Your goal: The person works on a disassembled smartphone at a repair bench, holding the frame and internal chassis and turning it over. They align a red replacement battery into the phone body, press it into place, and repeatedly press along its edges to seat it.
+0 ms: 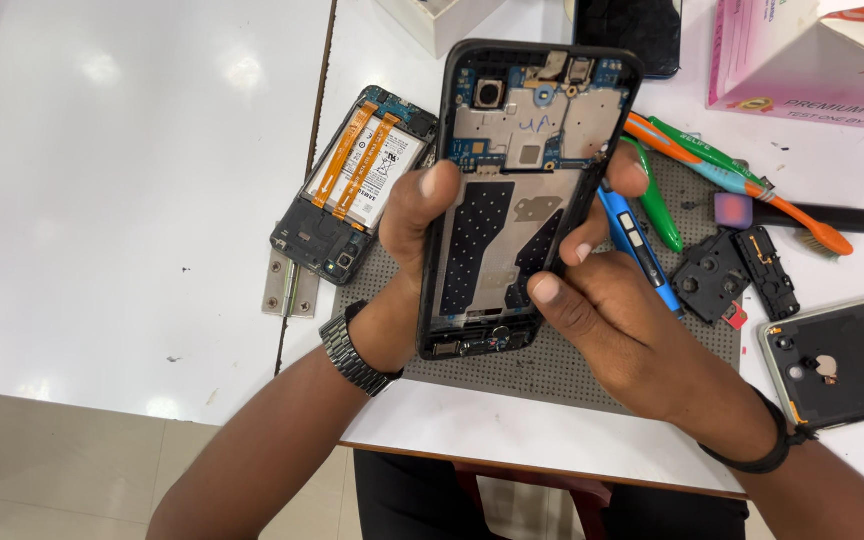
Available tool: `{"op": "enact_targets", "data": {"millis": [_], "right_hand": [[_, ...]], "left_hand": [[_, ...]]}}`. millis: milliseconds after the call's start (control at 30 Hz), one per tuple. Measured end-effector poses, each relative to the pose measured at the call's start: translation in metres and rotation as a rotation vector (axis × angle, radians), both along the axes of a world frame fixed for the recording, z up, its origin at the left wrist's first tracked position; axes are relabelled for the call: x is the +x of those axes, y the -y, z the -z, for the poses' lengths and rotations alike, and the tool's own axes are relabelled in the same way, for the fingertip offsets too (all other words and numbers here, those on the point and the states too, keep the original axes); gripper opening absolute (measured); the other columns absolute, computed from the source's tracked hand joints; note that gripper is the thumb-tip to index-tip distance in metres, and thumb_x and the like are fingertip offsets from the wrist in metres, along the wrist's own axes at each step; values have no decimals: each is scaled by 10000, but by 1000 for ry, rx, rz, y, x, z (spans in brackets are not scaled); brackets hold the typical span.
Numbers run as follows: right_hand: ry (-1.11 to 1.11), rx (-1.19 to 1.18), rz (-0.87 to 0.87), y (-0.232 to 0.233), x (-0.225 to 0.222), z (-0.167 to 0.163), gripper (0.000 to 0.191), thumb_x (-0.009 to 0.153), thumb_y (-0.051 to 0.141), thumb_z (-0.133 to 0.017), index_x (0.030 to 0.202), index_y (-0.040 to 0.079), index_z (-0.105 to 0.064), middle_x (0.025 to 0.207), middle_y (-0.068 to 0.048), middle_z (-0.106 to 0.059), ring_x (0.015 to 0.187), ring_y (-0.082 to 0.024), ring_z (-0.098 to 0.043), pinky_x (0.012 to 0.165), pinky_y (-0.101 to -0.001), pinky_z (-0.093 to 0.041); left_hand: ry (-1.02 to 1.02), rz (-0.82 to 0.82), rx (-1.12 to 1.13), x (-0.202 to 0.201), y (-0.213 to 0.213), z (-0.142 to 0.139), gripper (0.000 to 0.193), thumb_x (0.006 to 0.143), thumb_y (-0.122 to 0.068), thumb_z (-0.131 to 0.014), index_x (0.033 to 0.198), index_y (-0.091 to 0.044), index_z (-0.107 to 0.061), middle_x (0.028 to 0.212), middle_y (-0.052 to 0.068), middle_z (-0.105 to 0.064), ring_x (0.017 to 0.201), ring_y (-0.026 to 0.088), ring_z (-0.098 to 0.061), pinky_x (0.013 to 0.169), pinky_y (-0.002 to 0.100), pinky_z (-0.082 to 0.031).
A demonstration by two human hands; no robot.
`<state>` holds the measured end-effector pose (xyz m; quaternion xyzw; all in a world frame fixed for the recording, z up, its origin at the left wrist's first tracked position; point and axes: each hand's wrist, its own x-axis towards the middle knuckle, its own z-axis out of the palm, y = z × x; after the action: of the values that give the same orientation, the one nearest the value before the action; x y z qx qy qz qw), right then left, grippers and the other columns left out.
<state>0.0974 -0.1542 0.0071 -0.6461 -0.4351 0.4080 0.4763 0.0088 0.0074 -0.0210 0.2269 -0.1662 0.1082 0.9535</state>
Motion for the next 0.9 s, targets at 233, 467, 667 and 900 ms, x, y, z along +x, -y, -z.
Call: {"op": "enact_targets", "data": {"millis": [233, 467, 667, 900], "right_hand": [[112, 14, -6, -1, 1, -4, 419, 1066, 295, -470, 735, 42, -514, 614, -7, -410, 570, -111, -400, 510, -307, -361], [140, 11, -12, -4, 0, -7, 443, 1050, 331, -479, 714, 47, -526, 516, -10, -397, 453, -123, -389, 439, -334, -330], [157, 22, -21, -3, 1, -6, 448, 1049, 343, -480, 714, 48, -513, 519, -8, -400, 456, -122, -398, 437, -330, -336], [320, -79, 24, -6, -3, -6, 526, 1004, 407, -520, 650, 18, -506, 468, -80, -464, 401, -193, -437, 409, -374, -353]], "left_hand": [[86, 68, -101, 14, -7, 6, 898, 1020, -595, -552, 1501, 128, -322, 1309, 329, -505, 941, 286, -635, 720, 380, -598], [153, 108, -220, 16, -4, 10, 859, 1084, -585, -506, 1485, 151, -316, 1258, 323, -478, 953, 312, -654, 710, 376, -615], [181, 99, -187, 21, -6, 13, 855, 1068, -578, -494, 1471, 156, -326, 1272, 343, -490, 948, 311, -666, 691, 383, -619], [132, -29, 8, 15, -7, 6, 822, 1077, -563, -522, 1452, 145, -341, 1222, 309, -505, 880, 248, -644, 652, 315, -587]]}}
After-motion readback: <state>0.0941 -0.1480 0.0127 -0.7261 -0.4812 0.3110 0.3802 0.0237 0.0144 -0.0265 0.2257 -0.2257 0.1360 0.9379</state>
